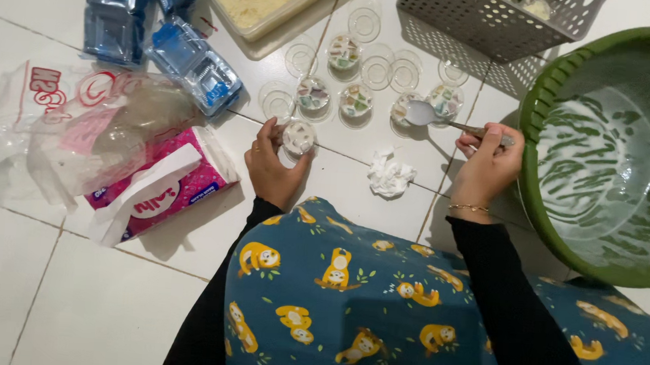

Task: The person sits on the floor and fills small plastic cups with a white creamy mixture using a spoon. They then sprinkle shredded cheese on top of the mixture in each cup and place the filled cups into a plastic basket.

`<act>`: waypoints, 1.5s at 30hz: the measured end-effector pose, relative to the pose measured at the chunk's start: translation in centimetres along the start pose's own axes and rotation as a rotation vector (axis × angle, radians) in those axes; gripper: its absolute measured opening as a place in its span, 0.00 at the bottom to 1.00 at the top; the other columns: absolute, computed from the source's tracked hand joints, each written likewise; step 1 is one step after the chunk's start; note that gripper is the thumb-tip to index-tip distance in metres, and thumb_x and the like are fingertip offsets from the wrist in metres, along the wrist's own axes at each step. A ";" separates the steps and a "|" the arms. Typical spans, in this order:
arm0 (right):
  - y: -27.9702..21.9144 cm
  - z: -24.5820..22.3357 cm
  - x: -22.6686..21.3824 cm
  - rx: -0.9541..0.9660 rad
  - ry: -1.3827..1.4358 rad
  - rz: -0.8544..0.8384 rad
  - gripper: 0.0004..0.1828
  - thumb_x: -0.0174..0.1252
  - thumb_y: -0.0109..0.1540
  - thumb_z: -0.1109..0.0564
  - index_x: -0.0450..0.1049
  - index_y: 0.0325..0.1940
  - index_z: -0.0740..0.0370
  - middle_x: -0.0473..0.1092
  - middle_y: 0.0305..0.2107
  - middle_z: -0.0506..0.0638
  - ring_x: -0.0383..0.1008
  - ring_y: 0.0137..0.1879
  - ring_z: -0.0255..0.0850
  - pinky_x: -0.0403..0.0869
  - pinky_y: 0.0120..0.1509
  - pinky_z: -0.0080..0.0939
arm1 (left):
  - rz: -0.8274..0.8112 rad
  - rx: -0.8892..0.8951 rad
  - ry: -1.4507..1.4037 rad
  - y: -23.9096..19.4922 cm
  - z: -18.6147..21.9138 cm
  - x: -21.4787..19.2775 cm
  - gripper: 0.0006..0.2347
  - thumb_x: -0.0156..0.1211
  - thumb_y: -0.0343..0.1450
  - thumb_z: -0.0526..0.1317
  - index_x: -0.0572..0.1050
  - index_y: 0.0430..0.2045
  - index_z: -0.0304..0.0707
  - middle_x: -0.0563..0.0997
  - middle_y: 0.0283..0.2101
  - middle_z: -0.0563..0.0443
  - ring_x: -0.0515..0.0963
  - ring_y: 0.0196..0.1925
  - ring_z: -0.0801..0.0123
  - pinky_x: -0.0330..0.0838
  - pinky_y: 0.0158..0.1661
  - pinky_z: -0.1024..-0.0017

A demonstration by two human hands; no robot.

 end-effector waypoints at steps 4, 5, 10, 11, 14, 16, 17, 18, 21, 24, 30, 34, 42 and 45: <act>-0.4 0.3 -0.4 0.029 0.019 0.027 0.05 0.49 0.70 0.57 0.69 0.45 0.61 0.74 0.28 0.54 0.81 0.28 0.39 0.88 0.35 0.38 | 0.008 -0.010 -0.011 0.0 -0.1 0.1 0.39 0.80 0.58 0.43 0.63 0.64 0.43 0.80 0.51 0.51 0.80 0.47 0.59 0.61 0.54 0.59; -0.5 0.3 -0.4 0.043 0.020 0.039 0.06 0.49 0.70 0.57 0.69 0.45 0.60 0.74 0.28 0.55 0.81 0.28 0.39 0.88 0.34 0.39 | 0.018 -0.011 -0.009 0.0 0.0 0.0 0.39 0.80 0.58 0.43 0.63 0.63 0.43 0.80 0.51 0.51 0.80 0.47 0.59 0.62 0.53 0.59; -1.2 -0.1 -0.3 0.032 -0.001 0.059 0.06 0.50 0.70 0.57 0.70 0.44 0.60 0.74 0.28 0.57 0.82 0.28 0.40 0.88 0.34 0.39 | 0.017 -0.004 0.001 -0.2 -0.6 0.4 0.39 0.81 0.58 0.43 0.63 0.64 0.44 0.80 0.51 0.51 0.80 0.47 0.59 0.62 0.54 0.59; -1.3 0.0 -0.1 0.049 -0.003 0.055 0.06 0.50 0.70 0.57 0.70 0.44 0.60 0.74 0.27 0.56 0.81 0.28 0.39 0.88 0.34 0.38 | 0.027 -0.005 0.009 -0.1 -0.6 0.4 0.39 0.80 0.57 0.43 0.64 0.63 0.45 0.80 0.51 0.52 0.80 0.47 0.60 0.62 0.53 0.59; -1.1 1.2 -0.1 0.089 0.016 0.062 0.06 0.50 0.69 0.57 0.70 0.43 0.61 0.74 0.26 0.56 0.80 0.27 0.38 0.88 0.34 0.38 | 0.035 -0.009 0.015 -0.1 -0.6 0.5 0.39 0.80 0.57 0.43 0.65 0.63 0.45 0.80 0.50 0.53 0.80 0.47 0.61 0.63 0.53 0.59; -1.3 1.4 -0.1 0.114 0.036 0.073 0.06 0.50 0.69 0.57 0.70 0.43 0.60 0.74 0.25 0.58 0.81 0.26 0.38 0.88 0.33 0.39 | 0.032 -0.014 0.015 -0.1 -0.5 0.4 0.39 0.80 0.57 0.43 0.65 0.63 0.45 0.80 0.50 0.54 0.79 0.47 0.61 0.62 0.53 0.59; -1.7 1.3 0.0 0.162 0.051 0.092 0.06 0.50 0.68 0.56 0.70 0.42 0.60 0.75 0.26 0.57 0.80 0.26 0.39 0.88 0.33 0.40 | 0.030 -0.014 0.014 -0.1 -0.3 0.3 0.38 0.80 0.57 0.43 0.65 0.63 0.45 0.80 0.50 0.54 0.79 0.47 0.61 0.62 0.53 0.59; -2.0 1.1 0.0 0.210 0.065 0.110 0.06 0.49 0.68 0.56 0.70 0.42 0.59 0.75 0.27 0.57 0.80 0.26 0.39 0.89 0.33 0.41 | 0.027 -0.015 0.012 -0.1 -0.2 0.2 0.38 0.80 0.58 0.44 0.65 0.63 0.44 0.80 0.50 0.54 0.79 0.47 0.61 0.62 0.53 0.59; -2.3 1.5 -0.5 0.262 0.101 0.127 0.06 0.49 0.67 0.56 0.69 0.43 0.60 0.75 0.27 0.57 0.81 0.27 0.39 0.89 0.35 0.42 | 0.020 -0.019 0.003 0.0 0.1 0.0 0.37 0.79 0.59 0.43 0.64 0.63 0.44 0.79 0.51 0.53 0.79 0.47 0.61 0.62 0.53 0.59; -2.4 2.1 -0.8 0.297 0.136 0.146 0.05 0.50 0.67 0.57 0.69 0.43 0.60 0.74 0.27 0.55 0.81 0.28 0.39 0.89 0.36 0.43 | 0.017 -0.018 0.015 -0.1 -0.4 0.3 0.38 0.79 0.58 0.43 0.64 0.63 0.44 0.79 0.51 0.53 0.79 0.48 0.60 0.62 0.54 0.58; -2.4 1.4 -1.5 0.301 0.187 0.149 0.06 0.50 0.67 0.56 0.69 0.45 0.60 0.74 0.29 0.55 0.82 0.29 0.40 0.90 0.40 0.46 | 0.003 -0.028 0.005 -0.1 -0.4 0.2 0.38 0.79 0.58 0.43 0.63 0.64 0.45 0.80 0.52 0.54 0.79 0.48 0.61 0.61 0.55 0.59; -3.3 -1.9 -0.9 0.248 0.208 0.124 0.08 0.50 0.69 0.55 0.69 0.46 0.60 0.75 0.30 0.55 0.83 0.31 0.40 0.91 0.42 0.45 | 0.013 -0.039 0.002 -0.1 -0.7 0.3 0.38 0.79 0.57 0.43 0.64 0.64 0.45 0.81 0.51 0.54 0.79 0.47 0.61 0.62 0.54 0.59; -7.3 -5.4 7.3 0.236 0.169 -0.274 0.05 0.49 0.71 0.56 0.68 0.45 0.58 0.75 0.30 0.55 0.81 0.30 0.39 0.86 0.43 0.40 | 0.029 -0.016 -0.014 -0.2 -0.2 0.2 0.38 0.76 0.57 0.41 0.64 0.64 0.45 0.82 0.51 0.54 0.79 0.48 0.60 0.62 0.55 0.58; -9.4 -5.3 9.9 0.101 0.095 -0.431 0.07 0.46 0.73 0.57 0.69 0.46 0.60 0.75 0.31 0.55 0.80 0.32 0.37 0.84 0.44 0.36 | 0.026 -0.024 0.000 -0.3 -0.6 0.5 0.38 0.76 0.56 0.41 0.64 0.64 0.48 0.82 0.51 0.59 0.79 0.49 0.64 0.62 0.55 0.61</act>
Point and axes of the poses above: each hand's wrist, its own y-axis towards the middle knuckle, its own x-axis out of the palm, z = x × y, the point moved 7 cm from there along y, towards the middle knuckle
